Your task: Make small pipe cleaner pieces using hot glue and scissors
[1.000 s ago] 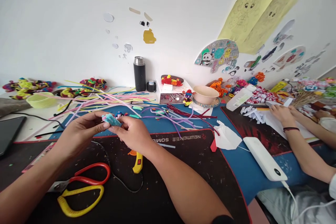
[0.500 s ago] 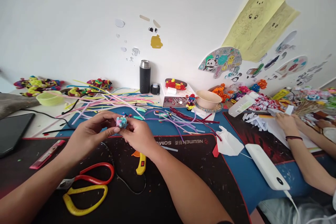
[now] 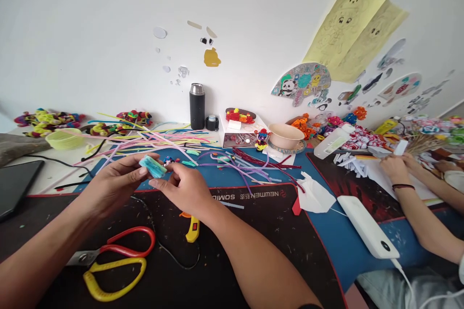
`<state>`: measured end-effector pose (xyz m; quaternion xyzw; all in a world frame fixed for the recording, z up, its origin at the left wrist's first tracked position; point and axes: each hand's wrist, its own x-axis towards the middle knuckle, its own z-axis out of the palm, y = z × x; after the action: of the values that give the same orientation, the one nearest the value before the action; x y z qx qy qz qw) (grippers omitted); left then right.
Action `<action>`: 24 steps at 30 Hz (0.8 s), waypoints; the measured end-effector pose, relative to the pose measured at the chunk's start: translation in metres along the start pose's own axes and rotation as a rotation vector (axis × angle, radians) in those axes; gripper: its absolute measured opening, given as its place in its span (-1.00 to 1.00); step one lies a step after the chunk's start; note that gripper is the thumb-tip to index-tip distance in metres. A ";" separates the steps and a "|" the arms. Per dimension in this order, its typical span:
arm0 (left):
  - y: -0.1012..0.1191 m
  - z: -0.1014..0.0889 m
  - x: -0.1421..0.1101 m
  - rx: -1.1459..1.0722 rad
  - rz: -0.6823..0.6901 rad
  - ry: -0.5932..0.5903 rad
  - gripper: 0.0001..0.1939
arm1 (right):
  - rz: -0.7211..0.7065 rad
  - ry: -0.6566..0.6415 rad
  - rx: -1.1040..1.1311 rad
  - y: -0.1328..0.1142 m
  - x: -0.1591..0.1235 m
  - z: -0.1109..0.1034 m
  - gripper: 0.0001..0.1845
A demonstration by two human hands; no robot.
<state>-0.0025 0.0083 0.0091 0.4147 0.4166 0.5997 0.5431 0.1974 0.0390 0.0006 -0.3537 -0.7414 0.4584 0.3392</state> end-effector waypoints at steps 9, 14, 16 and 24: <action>-0.004 -0.009 0.003 -0.108 -0.060 -0.004 -0.54 | -0.018 0.006 0.058 -0.005 -0.001 -0.002 -0.54; 0.002 -0.004 0.002 -0.054 -0.047 0.025 -0.56 | -0.022 -0.003 0.062 -0.008 -0.002 -0.003 -0.50; 0.004 0.000 0.001 -0.024 -0.022 0.038 -0.57 | -0.015 -0.003 0.060 -0.007 -0.002 -0.002 -0.49; 0.002 0.007 -0.003 0.044 -0.006 0.010 -0.61 | 0.033 -0.036 0.078 -0.005 -0.002 -0.002 -0.49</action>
<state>0.0040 0.0058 0.0135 0.4224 0.4333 0.5909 0.5335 0.1990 0.0369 0.0061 -0.3441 -0.7230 0.4988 0.3318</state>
